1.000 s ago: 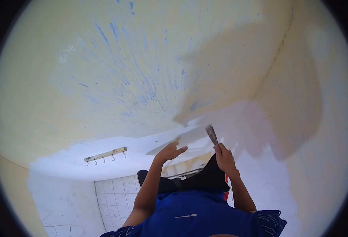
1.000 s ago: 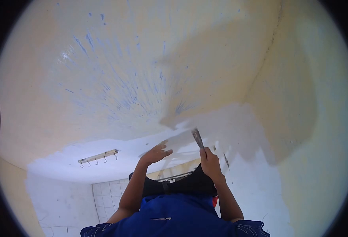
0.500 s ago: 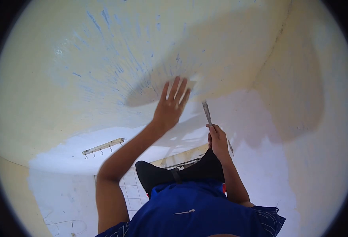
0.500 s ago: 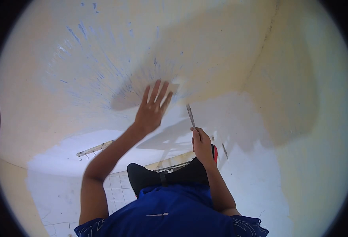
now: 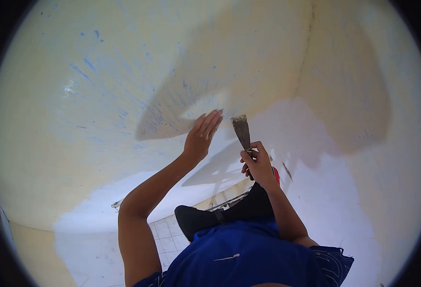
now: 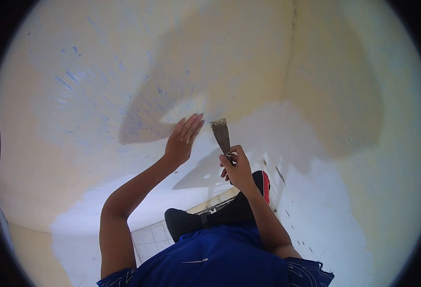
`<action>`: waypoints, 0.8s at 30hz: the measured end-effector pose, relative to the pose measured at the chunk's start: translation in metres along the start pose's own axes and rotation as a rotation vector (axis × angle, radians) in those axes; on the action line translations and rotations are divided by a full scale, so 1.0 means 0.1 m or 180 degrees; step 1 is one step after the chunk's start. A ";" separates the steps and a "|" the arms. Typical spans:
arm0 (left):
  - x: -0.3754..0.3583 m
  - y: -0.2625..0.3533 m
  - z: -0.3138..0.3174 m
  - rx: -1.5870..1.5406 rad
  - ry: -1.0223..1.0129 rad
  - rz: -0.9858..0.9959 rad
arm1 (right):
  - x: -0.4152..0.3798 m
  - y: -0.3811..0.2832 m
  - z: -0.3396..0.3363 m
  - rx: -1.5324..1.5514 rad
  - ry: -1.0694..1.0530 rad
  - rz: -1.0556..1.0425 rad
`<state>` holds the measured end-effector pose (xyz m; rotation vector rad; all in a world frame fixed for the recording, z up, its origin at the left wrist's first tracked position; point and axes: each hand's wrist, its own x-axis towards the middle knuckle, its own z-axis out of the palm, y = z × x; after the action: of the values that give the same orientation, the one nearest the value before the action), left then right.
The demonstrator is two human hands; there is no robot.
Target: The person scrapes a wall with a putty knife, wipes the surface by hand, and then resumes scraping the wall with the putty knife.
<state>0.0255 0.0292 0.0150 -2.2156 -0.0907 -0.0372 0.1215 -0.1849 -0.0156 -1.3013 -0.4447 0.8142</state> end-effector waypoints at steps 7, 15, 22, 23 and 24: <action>0.05 0.28 -0.40 -0.3943 0.1282 -0.1284 | 0.35 0.21 0.06 0.0499 -0.0246 0.0033; 0.39 0.42 -0.06 -0.6250 0.0388 -0.2717 | 0.55 0.53 0.89 0.1521 -0.0155 0.0265; 0.54 0.19 -0.24 -0.5882 0.0474 -0.2563 | 0.71 0.47 0.94 0.1334 0.0047 -0.0021; 0.58 0.16 -0.26 -0.5872 0.0562 -0.2505 | 0.73 0.44 0.94 0.1334 0.0039 -0.0012; 0.59 0.15 -0.25 -0.5868 0.0561 -0.2521 | 0.74 0.39 0.95 0.1350 0.0062 -0.0135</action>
<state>0.0861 0.0029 0.0219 -3.7183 -1.2506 -1.1517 0.0924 -0.0648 -0.0414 -0.9025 -0.2639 0.8077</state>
